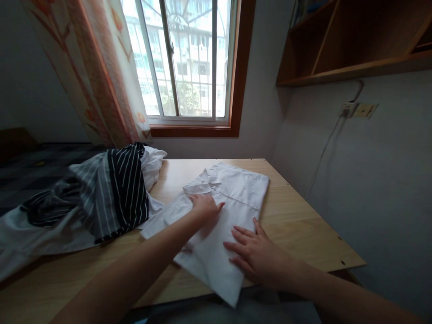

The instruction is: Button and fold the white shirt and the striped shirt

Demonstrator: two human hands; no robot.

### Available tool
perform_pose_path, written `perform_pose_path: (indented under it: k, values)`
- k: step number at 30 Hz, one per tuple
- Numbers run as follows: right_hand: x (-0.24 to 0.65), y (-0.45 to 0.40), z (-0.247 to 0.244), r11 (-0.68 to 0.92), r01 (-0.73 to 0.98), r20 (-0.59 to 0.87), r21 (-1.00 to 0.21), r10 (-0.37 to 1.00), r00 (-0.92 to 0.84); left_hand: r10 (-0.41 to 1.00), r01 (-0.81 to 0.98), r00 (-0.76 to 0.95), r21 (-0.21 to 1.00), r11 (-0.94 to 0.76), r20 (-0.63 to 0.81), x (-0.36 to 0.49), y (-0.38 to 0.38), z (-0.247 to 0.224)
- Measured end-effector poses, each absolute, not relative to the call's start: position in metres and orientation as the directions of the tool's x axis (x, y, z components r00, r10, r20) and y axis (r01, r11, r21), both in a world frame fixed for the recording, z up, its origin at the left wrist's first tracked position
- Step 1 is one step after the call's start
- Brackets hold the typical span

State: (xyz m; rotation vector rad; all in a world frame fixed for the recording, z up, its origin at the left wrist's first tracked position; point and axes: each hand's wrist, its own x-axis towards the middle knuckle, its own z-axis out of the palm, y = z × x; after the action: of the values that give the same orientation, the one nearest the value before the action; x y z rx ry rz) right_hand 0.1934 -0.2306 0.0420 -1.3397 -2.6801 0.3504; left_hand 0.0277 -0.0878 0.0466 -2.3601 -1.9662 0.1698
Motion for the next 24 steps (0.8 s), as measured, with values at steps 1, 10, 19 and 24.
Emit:
perform_pose_path:
  k: [1,10,19,24]
  values:
    - [0.192,-0.231,0.043,0.610,0.734,0.011,-0.298,0.771,-0.636,0.985,0.979,0.168,-0.110,-0.171,-0.040,0.030,-0.087,0.042]
    - [0.252,-0.114,0.041,0.552,0.799,0.221,-0.239,0.832,-0.509,0.943,0.943,0.330,0.033,-0.331,0.031,0.016,-0.074,0.007]
    - [0.318,-0.066,-0.019,0.172,0.968,0.068,-0.182,0.984,-0.162,0.877,0.875,0.480,0.057,-0.480,0.018,0.015,-0.047,0.008]
    - [0.320,-0.071,-0.022,0.096,0.979,0.051,-0.180,0.995,-0.088,0.801,0.801,0.598,0.061,-0.596,-0.031,0.006,-0.032,0.018]
